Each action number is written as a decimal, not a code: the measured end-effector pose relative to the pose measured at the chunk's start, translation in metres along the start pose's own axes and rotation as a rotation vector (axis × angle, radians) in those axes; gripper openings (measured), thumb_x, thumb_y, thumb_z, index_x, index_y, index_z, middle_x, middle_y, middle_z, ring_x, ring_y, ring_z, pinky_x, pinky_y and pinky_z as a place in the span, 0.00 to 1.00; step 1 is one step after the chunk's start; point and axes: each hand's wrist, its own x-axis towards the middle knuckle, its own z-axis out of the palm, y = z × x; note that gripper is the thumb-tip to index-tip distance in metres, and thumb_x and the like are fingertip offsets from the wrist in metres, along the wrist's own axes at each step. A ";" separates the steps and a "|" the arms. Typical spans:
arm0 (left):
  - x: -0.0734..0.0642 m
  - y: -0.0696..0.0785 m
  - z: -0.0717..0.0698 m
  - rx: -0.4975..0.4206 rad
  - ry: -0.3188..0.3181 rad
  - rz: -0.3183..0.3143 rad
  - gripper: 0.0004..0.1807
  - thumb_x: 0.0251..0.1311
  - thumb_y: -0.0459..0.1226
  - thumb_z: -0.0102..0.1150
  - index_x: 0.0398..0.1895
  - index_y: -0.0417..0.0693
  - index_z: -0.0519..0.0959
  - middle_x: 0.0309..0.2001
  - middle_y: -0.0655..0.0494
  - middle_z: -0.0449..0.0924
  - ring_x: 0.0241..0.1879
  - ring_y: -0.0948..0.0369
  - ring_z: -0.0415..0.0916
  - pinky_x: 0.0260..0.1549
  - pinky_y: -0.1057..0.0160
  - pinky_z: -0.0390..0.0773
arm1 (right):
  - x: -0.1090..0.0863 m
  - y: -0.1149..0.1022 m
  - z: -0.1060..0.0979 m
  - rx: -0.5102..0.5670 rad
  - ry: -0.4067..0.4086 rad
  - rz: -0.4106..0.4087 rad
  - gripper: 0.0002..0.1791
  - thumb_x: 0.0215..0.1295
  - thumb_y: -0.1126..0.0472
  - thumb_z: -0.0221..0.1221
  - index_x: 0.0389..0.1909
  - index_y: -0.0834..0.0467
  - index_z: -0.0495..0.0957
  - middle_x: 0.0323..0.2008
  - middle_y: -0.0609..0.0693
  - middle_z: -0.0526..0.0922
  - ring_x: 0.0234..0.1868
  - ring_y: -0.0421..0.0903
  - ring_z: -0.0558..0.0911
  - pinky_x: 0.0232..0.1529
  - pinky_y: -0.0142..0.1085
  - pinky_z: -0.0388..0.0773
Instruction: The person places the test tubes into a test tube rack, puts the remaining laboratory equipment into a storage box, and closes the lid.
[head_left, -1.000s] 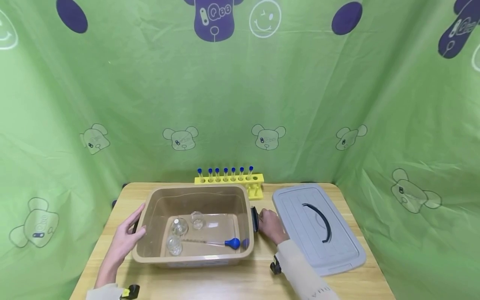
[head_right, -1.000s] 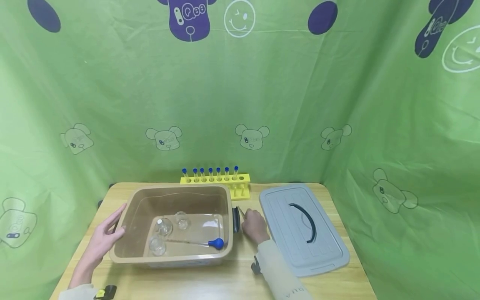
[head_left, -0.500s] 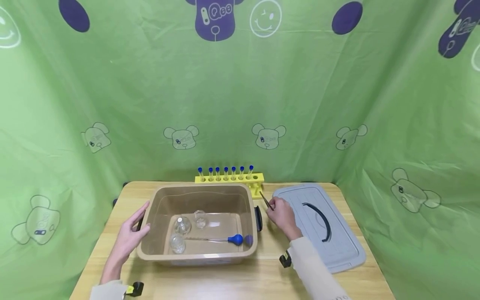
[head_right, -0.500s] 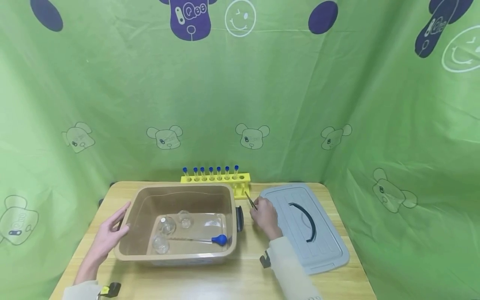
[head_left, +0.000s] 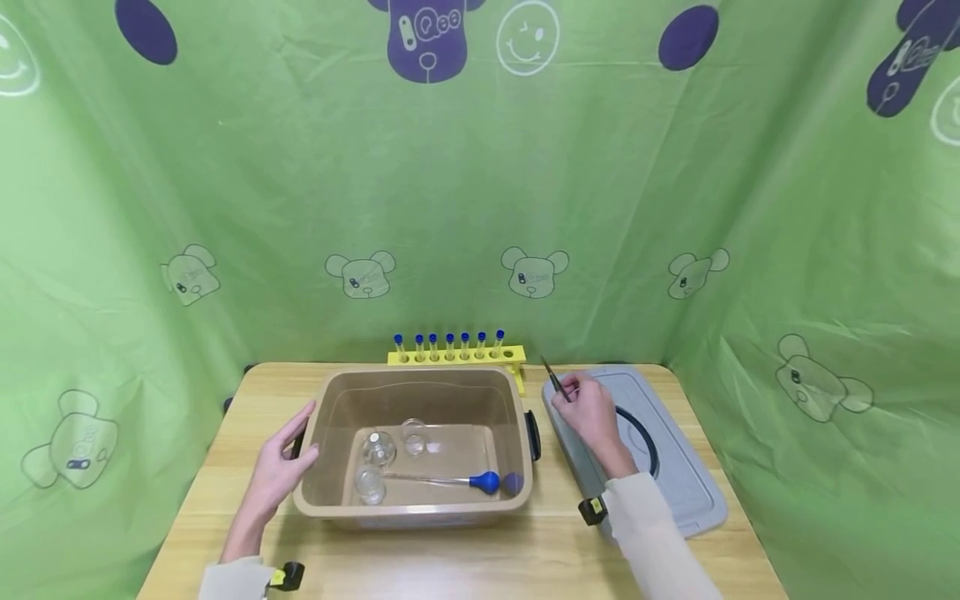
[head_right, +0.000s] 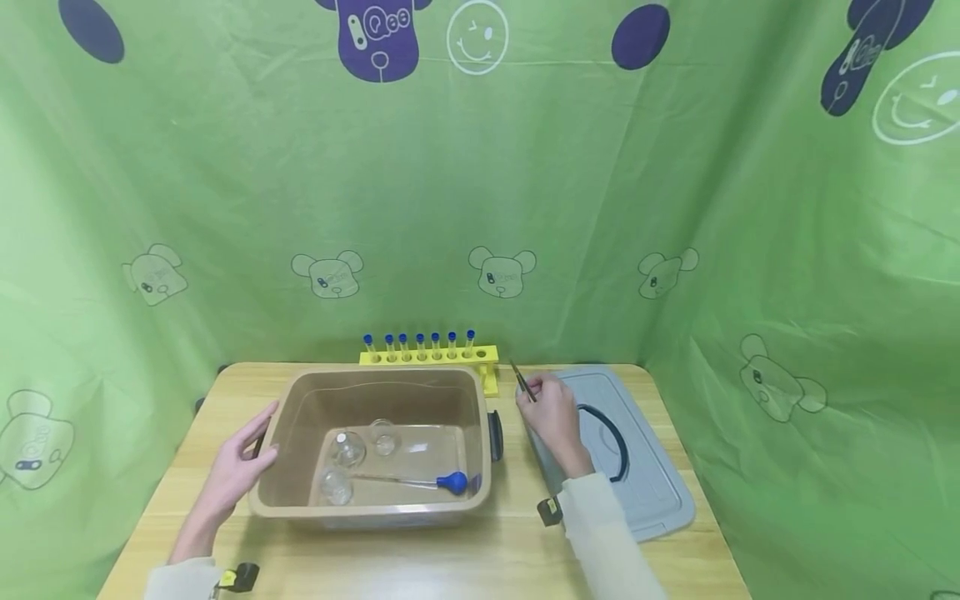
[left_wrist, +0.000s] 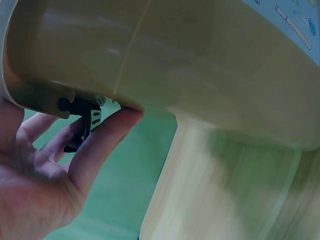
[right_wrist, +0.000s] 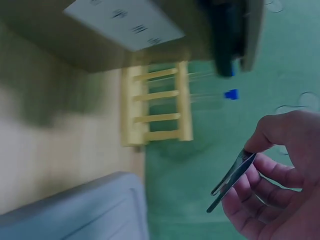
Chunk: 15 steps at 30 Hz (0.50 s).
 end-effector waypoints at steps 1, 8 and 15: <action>0.001 0.000 0.002 0.006 0.002 0.003 0.39 0.64 0.22 0.58 0.79 0.45 0.62 0.77 0.39 0.58 0.68 0.38 0.67 0.49 0.68 0.84 | 0.001 -0.003 -0.003 0.004 0.012 -0.008 0.10 0.56 0.65 0.64 0.39 0.64 0.82 0.33 0.56 0.86 0.33 0.53 0.84 0.38 0.50 0.84; 0.004 0.003 0.018 0.004 0.008 -0.009 0.40 0.62 0.21 0.59 0.78 0.46 0.63 0.77 0.40 0.59 0.64 0.39 0.72 0.48 0.60 0.87 | 0.004 -0.031 -0.021 0.027 0.083 -0.101 0.10 0.55 0.67 0.64 0.39 0.63 0.82 0.32 0.55 0.85 0.33 0.54 0.83 0.37 0.48 0.83; 0.007 0.006 0.032 -0.002 0.005 -0.005 0.41 0.61 0.22 0.59 0.78 0.47 0.64 0.75 0.36 0.60 0.56 0.35 0.78 0.46 0.58 0.88 | 0.005 -0.065 -0.038 0.061 0.094 -0.189 0.10 0.54 0.70 0.66 0.39 0.63 0.82 0.32 0.54 0.84 0.32 0.50 0.82 0.33 0.43 0.87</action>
